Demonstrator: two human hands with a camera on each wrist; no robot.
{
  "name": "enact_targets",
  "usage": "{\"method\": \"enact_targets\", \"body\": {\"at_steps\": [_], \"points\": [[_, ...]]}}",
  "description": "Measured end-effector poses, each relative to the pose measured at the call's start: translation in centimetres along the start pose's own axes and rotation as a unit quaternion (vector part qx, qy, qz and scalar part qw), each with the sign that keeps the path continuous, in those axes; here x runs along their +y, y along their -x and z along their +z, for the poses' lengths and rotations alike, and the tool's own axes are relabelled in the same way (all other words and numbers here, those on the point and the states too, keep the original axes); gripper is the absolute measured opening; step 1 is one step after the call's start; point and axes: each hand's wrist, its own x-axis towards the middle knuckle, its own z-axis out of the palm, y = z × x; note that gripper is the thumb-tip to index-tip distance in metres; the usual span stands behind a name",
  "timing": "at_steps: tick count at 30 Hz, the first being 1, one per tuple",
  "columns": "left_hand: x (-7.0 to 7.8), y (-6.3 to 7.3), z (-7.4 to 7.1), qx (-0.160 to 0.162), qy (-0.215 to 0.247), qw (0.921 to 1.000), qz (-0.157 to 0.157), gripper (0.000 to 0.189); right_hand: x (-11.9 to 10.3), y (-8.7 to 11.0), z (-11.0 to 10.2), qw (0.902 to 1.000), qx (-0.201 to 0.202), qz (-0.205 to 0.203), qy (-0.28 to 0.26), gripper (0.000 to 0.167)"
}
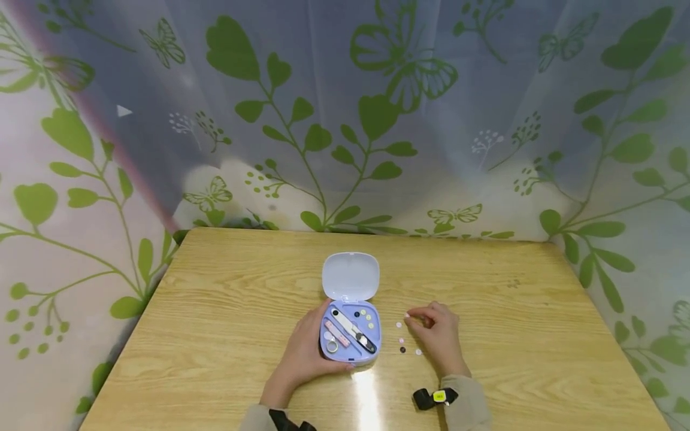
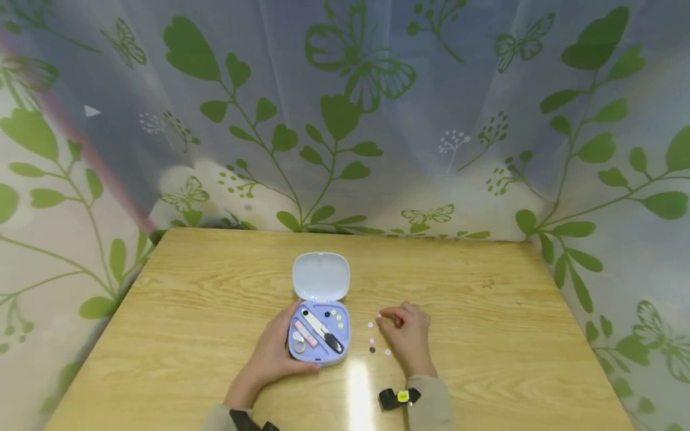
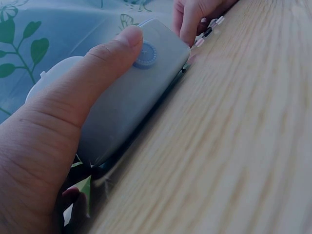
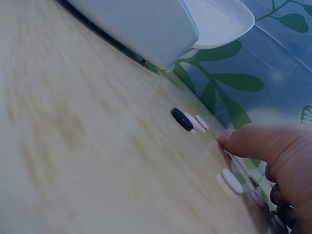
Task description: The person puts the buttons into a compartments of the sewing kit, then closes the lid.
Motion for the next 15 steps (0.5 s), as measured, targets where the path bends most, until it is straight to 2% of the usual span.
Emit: {"method": "enact_targets", "body": {"at_steps": [15], "points": [[0.17,-0.16,-0.07,-0.009,0.002,0.9999,-0.009,0.135,-0.12,-0.01,-0.19,0.9999,0.001,-0.013,0.003,0.017]]}}
